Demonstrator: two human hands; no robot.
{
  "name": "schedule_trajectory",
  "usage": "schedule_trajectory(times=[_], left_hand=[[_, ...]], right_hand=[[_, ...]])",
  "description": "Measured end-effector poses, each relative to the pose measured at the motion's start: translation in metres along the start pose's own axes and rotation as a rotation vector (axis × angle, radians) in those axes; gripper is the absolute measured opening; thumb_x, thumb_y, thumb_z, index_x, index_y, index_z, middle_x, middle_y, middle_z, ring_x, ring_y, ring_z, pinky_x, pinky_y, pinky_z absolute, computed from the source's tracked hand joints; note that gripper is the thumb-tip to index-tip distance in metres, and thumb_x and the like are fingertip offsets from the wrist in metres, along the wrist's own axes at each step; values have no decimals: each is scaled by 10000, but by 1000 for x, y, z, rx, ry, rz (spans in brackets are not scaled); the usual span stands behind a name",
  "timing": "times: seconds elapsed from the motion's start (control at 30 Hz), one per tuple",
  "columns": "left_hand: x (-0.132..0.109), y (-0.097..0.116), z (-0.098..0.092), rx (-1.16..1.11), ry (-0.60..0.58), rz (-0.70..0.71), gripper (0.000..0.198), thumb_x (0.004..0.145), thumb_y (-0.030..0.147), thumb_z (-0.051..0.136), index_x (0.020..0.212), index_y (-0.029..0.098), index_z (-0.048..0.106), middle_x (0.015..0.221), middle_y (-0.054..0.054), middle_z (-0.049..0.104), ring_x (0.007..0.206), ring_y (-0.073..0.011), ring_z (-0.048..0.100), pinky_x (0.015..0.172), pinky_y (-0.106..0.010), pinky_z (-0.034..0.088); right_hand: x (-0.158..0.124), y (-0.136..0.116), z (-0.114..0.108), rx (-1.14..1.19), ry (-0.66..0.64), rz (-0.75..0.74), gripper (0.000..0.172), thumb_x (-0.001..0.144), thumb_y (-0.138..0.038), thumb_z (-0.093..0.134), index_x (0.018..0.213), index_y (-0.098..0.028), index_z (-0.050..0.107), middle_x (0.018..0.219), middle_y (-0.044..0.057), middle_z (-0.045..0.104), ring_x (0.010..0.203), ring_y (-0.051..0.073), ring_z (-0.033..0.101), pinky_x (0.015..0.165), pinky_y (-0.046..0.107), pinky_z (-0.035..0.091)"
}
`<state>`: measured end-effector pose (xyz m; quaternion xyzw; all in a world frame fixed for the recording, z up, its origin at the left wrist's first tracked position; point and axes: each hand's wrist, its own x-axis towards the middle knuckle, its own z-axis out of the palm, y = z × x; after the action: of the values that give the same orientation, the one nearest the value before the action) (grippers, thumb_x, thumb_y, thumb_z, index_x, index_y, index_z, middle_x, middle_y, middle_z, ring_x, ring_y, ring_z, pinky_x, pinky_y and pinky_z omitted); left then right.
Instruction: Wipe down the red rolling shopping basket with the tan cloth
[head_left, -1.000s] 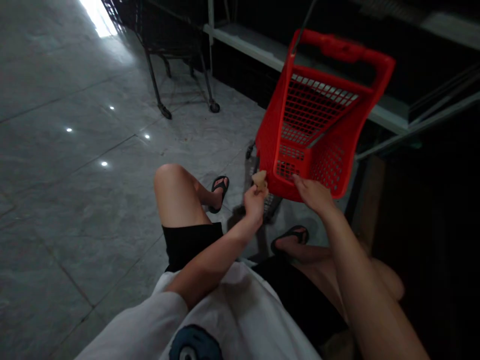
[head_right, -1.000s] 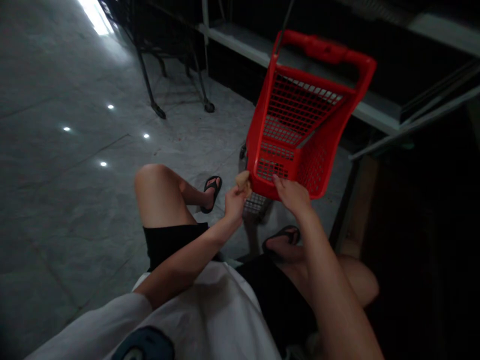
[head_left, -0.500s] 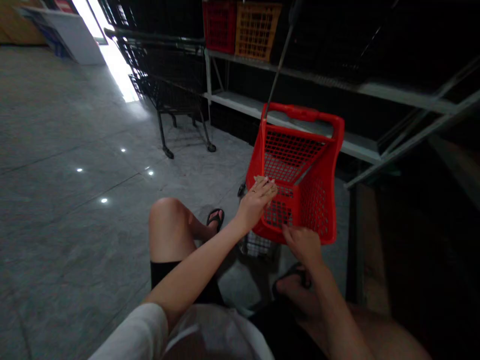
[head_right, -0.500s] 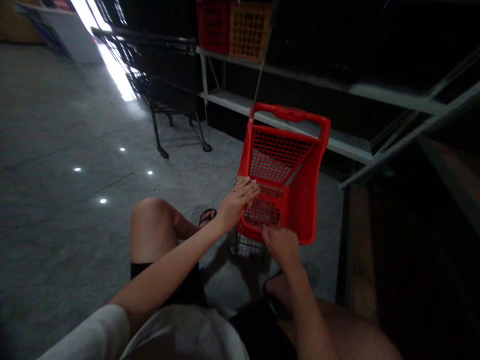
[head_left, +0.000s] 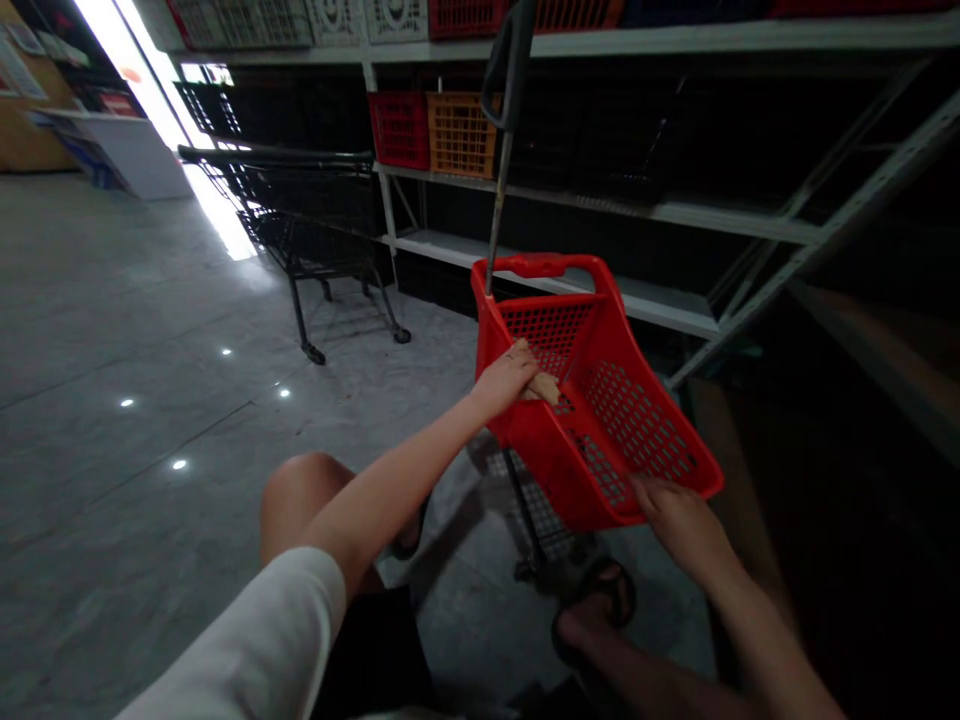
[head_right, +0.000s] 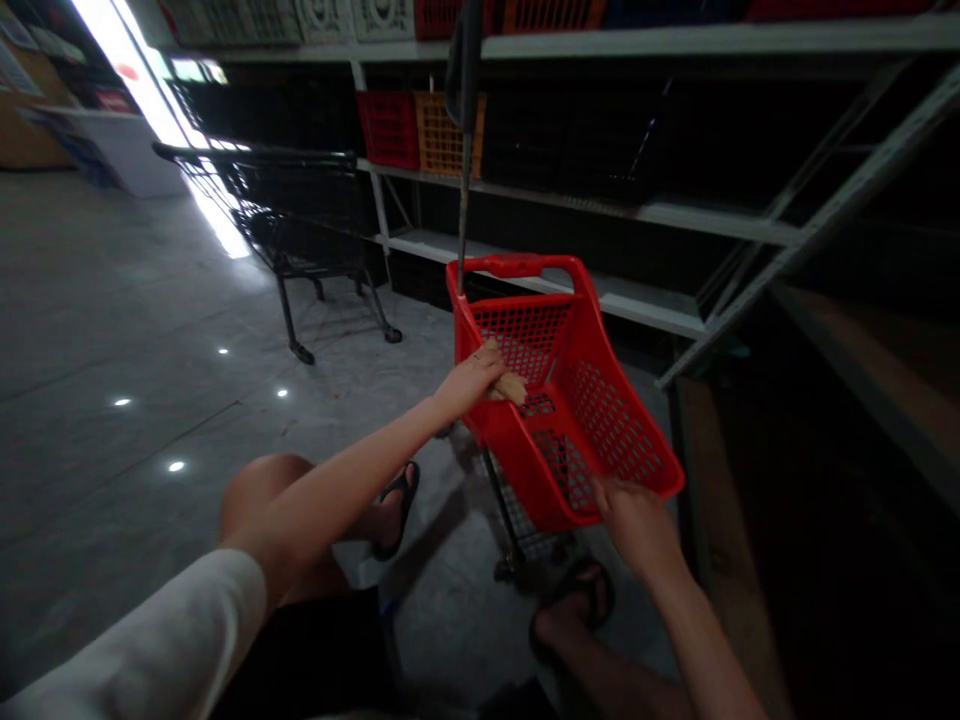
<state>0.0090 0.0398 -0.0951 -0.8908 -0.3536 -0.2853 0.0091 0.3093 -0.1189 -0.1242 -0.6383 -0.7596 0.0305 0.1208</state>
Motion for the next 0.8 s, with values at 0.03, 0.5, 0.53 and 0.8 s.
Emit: schedule_trajectory(times=[0.03, 0.5, 0.53, 0.8], left_hand=[[-7, 18, 10, -24, 9, 15, 225, 961, 295, 637, 1103, 130, 694, 1198, -112, 708, 1279, -230, 612, 1182, -418, 465], [10, -47, -36, 453, -59, 81, 292, 1015, 185, 516, 1265, 152, 662, 1272, -96, 714, 1343, -221, 587, 1231, -413, 405], [11, -63, -47, 461, -45, 59, 318, 1017, 171, 501, 1298, 151, 649, 1315, -107, 697, 1386, -250, 552, 1231, -453, 399], [4, -75, -48, 379, 27, -64, 380, 1013, 143, 476, 1361, 173, 626, 1381, -100, 671, 1410, -228, 534, 1270, -463, 362]], right_hand=[[7, -16, 0, 27, -14, 65, 440, 1010, -375, 362, 1056, -232, 777, 1073, 98, 801, 978, 258, 761, 875, 384, 565], [37, -68, 16, -275, 43, 344, 454, 1068, -396, 347, 1164, -176, 731, 844, 116, 786, 692, 217, 740, 559, 261, 362], [38, -65, 16, -282, 60, 336, 447, 1066, -393, 353, 1152, -182, 738, 854, 111, 789, 688, 213, 739, 554, 258, 353], [67, -17, 14, -198, 97, 276, 464, 1056, -411, 343, 1154, -223, 756, 1057, 111, 795, 843, 255, 763, 647, 313, 505]])
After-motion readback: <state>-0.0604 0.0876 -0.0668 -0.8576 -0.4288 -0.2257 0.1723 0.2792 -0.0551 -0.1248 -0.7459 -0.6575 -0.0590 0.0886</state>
